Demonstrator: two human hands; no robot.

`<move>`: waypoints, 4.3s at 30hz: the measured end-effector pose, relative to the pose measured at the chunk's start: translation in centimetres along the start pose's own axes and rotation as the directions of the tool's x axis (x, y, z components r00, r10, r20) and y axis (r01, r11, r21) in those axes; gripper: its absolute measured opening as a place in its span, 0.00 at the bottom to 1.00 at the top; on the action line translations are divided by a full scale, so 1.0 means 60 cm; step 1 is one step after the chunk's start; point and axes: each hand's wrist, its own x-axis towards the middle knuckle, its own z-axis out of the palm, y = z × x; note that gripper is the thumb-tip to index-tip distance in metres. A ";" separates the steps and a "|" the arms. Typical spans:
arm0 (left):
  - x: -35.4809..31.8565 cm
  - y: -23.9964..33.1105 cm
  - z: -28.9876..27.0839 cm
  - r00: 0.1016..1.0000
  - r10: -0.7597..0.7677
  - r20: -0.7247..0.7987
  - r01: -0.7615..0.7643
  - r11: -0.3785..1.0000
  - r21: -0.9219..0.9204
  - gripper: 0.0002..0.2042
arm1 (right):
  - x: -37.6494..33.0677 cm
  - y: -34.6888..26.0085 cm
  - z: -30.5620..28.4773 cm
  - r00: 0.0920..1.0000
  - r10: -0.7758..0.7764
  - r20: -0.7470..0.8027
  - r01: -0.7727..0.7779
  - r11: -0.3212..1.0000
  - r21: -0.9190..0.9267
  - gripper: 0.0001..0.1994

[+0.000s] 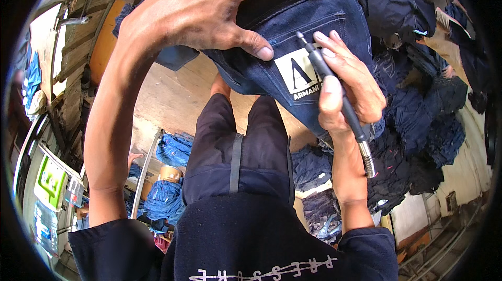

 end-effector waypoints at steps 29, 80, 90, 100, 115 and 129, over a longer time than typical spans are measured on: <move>0.011 0.002 -0.002 0.995 -0.059 0.074 0.058 0.998 0.015 0.59 | -0.001 0.002 0.005 1.000 0.006 -0.001 -0.006 0.996 -0.089 0.14; 0.018 0.005 -0.003 0.987 -0.108 0.122 0.115 0.992 -0.050 0.61 | -0.017 0.023 -0.011 0.998 0.053 -0.021 -0.055 0.991 -0.118 0.17; -0.006 -0.015 0.012 0.932 0.039 -0.360 -0.072 0.994 -0.078 0.40 | -0.060 -0.045 -0.063 0.692 0.377 -0.616 -0.263 0.926 0.270 0.33; -0.133 0.064 0.046 0.710 -0.579 -0.400 0.360 0.787 -0.501 0.32 | -0.213 -0.032 -0.188 0.739 0.397 -0.544 -0.467 0.884 0.011 0.20; -0.110 0.091 0.032 0.721 -0.458 -0.519 0.538 0.843 0.003 0.18 | -0.182 0.021 -0.200 0.759 0.561 -0.329 -0.487 0.826 0.285 0.10; 0.138 0.469 0.312 0.598 -0.423 -0.680 0.384 0.897 -0.219 0.11 | -0.285 0.083 -0.547 0.666 -0.027 -0.746 -0.543 0.667 -0.510 0.11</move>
